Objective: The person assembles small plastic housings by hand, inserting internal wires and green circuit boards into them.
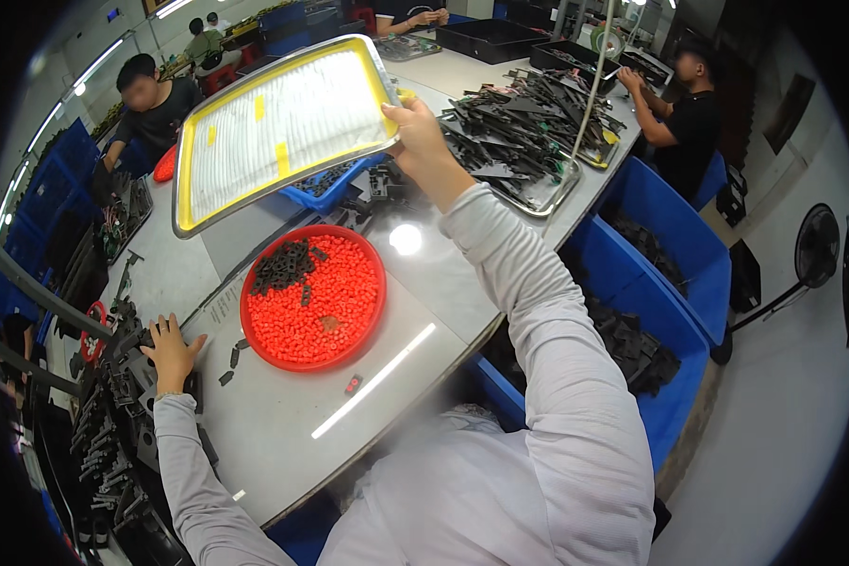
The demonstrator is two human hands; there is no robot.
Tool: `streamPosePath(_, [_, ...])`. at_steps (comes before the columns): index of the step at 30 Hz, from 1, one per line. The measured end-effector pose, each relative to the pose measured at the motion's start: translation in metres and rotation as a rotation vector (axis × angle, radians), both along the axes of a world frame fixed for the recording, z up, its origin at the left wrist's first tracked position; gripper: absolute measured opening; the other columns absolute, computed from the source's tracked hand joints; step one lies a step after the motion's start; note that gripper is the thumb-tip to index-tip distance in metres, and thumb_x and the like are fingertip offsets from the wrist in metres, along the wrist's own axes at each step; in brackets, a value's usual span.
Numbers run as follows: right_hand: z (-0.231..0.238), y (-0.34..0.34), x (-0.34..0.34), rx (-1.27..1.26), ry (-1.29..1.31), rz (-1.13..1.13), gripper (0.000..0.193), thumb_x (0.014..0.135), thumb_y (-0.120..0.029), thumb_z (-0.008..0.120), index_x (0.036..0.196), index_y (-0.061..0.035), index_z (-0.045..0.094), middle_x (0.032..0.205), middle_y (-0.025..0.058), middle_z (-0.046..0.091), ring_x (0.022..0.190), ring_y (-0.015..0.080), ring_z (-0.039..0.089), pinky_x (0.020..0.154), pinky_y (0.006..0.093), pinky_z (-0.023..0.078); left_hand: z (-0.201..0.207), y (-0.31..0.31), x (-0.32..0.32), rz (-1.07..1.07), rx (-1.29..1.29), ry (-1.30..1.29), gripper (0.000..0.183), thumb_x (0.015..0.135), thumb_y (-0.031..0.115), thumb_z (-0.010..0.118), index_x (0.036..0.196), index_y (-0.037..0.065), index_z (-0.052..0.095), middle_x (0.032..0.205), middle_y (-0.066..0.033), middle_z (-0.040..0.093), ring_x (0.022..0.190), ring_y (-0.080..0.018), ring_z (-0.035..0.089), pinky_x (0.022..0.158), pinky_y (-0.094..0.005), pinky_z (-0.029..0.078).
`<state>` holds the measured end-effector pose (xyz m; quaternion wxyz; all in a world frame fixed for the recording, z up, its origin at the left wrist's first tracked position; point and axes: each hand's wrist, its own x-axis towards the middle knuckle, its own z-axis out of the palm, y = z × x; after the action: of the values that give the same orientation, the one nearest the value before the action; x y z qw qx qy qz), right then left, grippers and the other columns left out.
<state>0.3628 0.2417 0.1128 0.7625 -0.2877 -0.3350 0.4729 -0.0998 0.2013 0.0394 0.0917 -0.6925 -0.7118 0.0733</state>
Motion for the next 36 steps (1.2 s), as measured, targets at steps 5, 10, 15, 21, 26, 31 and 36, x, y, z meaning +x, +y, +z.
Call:
streamPosePath(5, [0.015,-0.098,0.007,-0.034,0.130,0.046,0.032,0.086,-0.005,0.052,0.114,0.0007,0.036,0.104,0.0151,0.054,0.092,0.0251,0.060,0.078,0.0406,0.053,0.025,-0.028,0.066,-0.424,-0.153,-1.224,0.076,0.084,0.049,0.056,0.137,0.002,0.028,0.135,-0.0216,0.039,0.124,-0.0313,0.040,0.097,-0.0480,0.036])
streamPosePath(10, [0.006,-0.159,0.012,-0.063,0.131,0.112,0.026,0.086,-0.004,0.054,0.109,-0.0032,0.042,0.102,0.0104,0.054,0.094,0.0220,0.057,0.084,0.0368,0.048,0.081,-0.089,0.171,-0.577,-0.463,-2.196,0.059,0.089,0.040,0.049,0.131,0.001,0.034,0.124,-0.0195,0.050,0.113,-0.0277,0.051,0.086,-0.0464,0.048])
streamPosePath(15, [-0.006,-0.147,0.006,-0.022,0.173,0.343,0.031,0.088,-0.011,0.049,0.116,0.0017,0.043,0.110,0.0148,0.055,0.095,0.0234,0.060,0.084,0.0368,0.050,0.082,-0.086,0.147,-0.479,-0.294,-2.363,0.043,0.088,0.029,0.048,0.121,0.001,0.043,0.112,-0.0168,0.058,0.098,-0.0283,0.061,0.080,-0.0419,0.053])
streamPosePath(21, [0.005,-0.094,-0.008,-0.159,0.112,0.581,0.040,0.086,-0.011,0.046,0.122,0.0050,0.041,0.114,0.0183,0.054,0.101,0.0256,0.059,0.084,0.0393,0.052,0.109,-0.072,0.134,-0.491,-0.259,-2.255,0.057,0.089,0.047,0.045,0.127,0.006,0.038,0.121,-0.0179,0.052,0.106,-0.0288,0.056,0.077,-0.0413,0.054])
streamPosePath(26, [0.014,-0.008,-0.001,-0.053,0.350,0.363,0.039,0.086,-0.008,0.039,0.122,0.0049,0.035,0.116,0.0197,0.050,0.104,0.0314,0.057,0.084,0.0466,0.053,0.092,-0.080,0.141,-0.533,-0.280,-1.883,0.072,0.087,0.045,0.050,0.140,0.008,0.019,0.125,-0.0188,0.048,0.108,-0.0294,0.055,0.079,-0.0337,0.051])
streamPosePath(31, [0.031,0.108,0.057,0.051,0.423,0.118,0.036,0.089,-0.007,0.037,0.123,0.0045,0.032,0.122,0.0227,0.044,0.111,0.0345,0.050,0.092,0.0499,0.046,0.039,-0.145,0.119,-0.627,-0.219,-1.047,0.083,0.072,0.012,0.070,0.140,0.005,0.023,0.130,-0.0187,0.044,0.113,-0.0308,0.051,0.094,-0.0398,0.040])
streamPosePath(36, [0.018,0.219,0.124,-0.056,0.341,-0.233,0.028,0.089,-0.009,0.037,0.114,0.0016,0.044,0.111,0.0194,0.054,0.101,0.0349,0.056,0.086,0.0580,0.045,-0.029,-0.233,0.096,-0.484,0.095,-0.614,0.061,0.074,0.017,0.068,0.125,-0.001,0.039,0.130,-0.0220,0.043,0.119,-0.0398,0.042,0.097,-0.0505,0.033])
